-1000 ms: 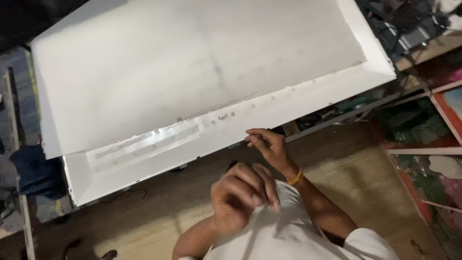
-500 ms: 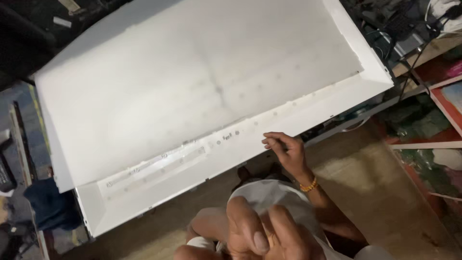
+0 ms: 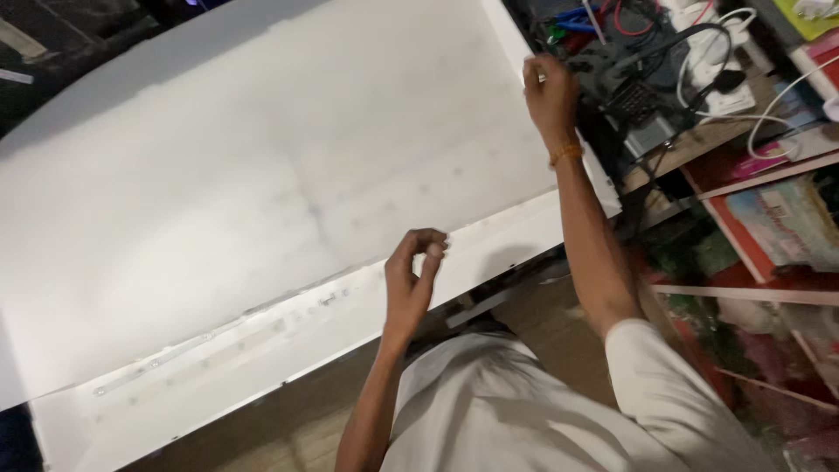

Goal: The person secures a long LED light bar to a white fixture using rubber bands, then strips and twists wires with pliers. The person handles rubber bands, an LED light bar, a white fixture, and electrical wires.

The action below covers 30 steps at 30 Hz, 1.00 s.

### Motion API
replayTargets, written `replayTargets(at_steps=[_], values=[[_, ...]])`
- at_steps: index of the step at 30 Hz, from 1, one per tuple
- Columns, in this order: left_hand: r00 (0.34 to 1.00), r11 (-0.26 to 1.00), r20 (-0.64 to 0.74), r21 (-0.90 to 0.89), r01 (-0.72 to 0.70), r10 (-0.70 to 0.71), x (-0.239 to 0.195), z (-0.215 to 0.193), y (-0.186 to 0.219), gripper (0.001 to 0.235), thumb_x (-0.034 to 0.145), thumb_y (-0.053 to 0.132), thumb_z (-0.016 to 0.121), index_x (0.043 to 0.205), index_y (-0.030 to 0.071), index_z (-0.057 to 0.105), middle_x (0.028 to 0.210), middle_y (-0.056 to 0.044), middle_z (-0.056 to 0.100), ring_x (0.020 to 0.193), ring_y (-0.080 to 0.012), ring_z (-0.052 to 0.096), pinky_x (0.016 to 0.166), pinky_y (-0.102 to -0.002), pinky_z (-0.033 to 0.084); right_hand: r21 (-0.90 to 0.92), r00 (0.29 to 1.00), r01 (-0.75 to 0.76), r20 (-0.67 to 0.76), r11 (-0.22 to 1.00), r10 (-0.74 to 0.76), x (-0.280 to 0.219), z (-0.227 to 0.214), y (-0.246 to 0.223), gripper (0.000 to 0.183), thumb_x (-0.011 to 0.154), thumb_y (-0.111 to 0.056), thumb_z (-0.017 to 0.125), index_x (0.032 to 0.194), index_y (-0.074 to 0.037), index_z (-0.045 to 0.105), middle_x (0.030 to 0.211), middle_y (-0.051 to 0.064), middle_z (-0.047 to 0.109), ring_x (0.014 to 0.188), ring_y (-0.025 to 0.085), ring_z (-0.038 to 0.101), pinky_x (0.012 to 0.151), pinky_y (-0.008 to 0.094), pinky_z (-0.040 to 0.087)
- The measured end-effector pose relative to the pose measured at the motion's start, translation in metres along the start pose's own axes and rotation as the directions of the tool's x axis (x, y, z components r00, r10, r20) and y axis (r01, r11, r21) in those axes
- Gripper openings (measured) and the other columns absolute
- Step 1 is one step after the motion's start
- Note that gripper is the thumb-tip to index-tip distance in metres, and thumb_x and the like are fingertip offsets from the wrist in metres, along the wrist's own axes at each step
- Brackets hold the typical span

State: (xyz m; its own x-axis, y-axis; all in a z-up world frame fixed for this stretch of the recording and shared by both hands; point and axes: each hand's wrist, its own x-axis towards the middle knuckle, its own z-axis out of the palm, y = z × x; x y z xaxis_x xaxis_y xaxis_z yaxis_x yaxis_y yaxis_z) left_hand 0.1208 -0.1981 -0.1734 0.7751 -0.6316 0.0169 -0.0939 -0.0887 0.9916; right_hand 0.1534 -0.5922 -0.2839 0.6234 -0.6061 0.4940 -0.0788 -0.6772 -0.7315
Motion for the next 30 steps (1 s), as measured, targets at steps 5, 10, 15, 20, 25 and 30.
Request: replayTargets(at_steps=[5,10,15,20,25,30], values=[[0.932,0.966,-0.255,-0.038,0.256,-0.257,-0.010,0.032,-0.061,0.032,0.102,0.027,0.060,0.105,-0.003,0.070,0.096,-0.010,0.074,0.089,-0.0158,0.071,0.077,-0.031,0.059,-0.463,0.993,0.056,0.121,0.885,0.000,0.101,0.032,0.150,0.008,0.088,0.006,0.064,0.081,0.007,0.066,0.089,0.028,0.065,0.089,0.042,0.067,0.075,0.048,0.053],[0.818,0.933,-0.449,-0.150,0.327,-0.358,-0.049,0.038,-0.087,0.036,0.104,0.031,0.059,0.099,-0.002,0.071,0.087,-0.009,0.068,0.083,-0.0157,0.063,0.080,-0.031,0.054,-0.539,0.923,-0.172,0.204,0.825,0.326,0.123,0.058,0.207,0.013,0.081,0.002,0.066,0.092,0.005,0.072,0.109,0.033,0.064,0.098,0.050,0.064,0.079,0.051,0.056],[0.759,0.903,-0.490,-0.219,0.369,-0.429,-0.051,0.050,-0.088,0.036,0.105,0.032,0.055,0.099,0.000,0.070,0.086,-0.008,0.067,0.084,-0.0140,0.061,0.083,-0.030,0.051,-0.577,0.940,-0.200,0.114,0.792,0.320,0.121,0.068,0.218,0.030,0.072,-0.003,0.073,0.099,0.008,0.070,0.113,0.037,0.063,0.101,0.055,0.063,0.083,0.058,0.053],[0.792,0.911,-0.451,-0.210,0.354,-0.412,-0.036,0.066,-0.077,0.036,0.104,0.032,0.056,0.099,-0.002,0.068,0.089,-0.007,0.067,0.083,-0.0142,0.061,0.083,-0.031,0.053,-0.625,0.822,-0.294,0.221,0.723,0.525,0.128,0.071,0.224,0.015,0.084,-0.002,0.067,0.096,0.003,0.074,0.111,0.031,0.068,0.106,0.047,0.065,0.090,0.052,0.054],[0.812,0.908,-0.407,-0.189,0.374,-0.419,-0.025,0.077,-0.070,0.035,0.104,0.031,0.057,0.100,-0.001,0.069,0.087,-0.007,0.068,0.083,-0.0140,0.061,0.081,-0.030,0.052,-0.527,0.873,-0.295,0.191,0.797,0.448,0.109,0.068,0.228,0.014,0.085,0.000,0.064,0.095,0.004,0.073,0.108,0.031,0.069,0.102,0.047,0.067,0.086,0.051,0.055],[0.847,0.909,-0.337,-0.212,0.358,-0.412,-0.023,0.084,-0.070,0.035,0.104,0.032,0.056,0.099,-0.001,0.068,0.088,-0.006,0.067,0.083,-0.0137,0.061,0.080,-0.030,0.052,-0.545,0.880,-0.270,0.194,0.794,0.433,0.096,0.072,0.226,0.016,0.090,0.001,0.061,0.102,0.005,0.071,0.114,0.030,0.068,0.106,0.047,0.067,0.089,0.053,0.055]])
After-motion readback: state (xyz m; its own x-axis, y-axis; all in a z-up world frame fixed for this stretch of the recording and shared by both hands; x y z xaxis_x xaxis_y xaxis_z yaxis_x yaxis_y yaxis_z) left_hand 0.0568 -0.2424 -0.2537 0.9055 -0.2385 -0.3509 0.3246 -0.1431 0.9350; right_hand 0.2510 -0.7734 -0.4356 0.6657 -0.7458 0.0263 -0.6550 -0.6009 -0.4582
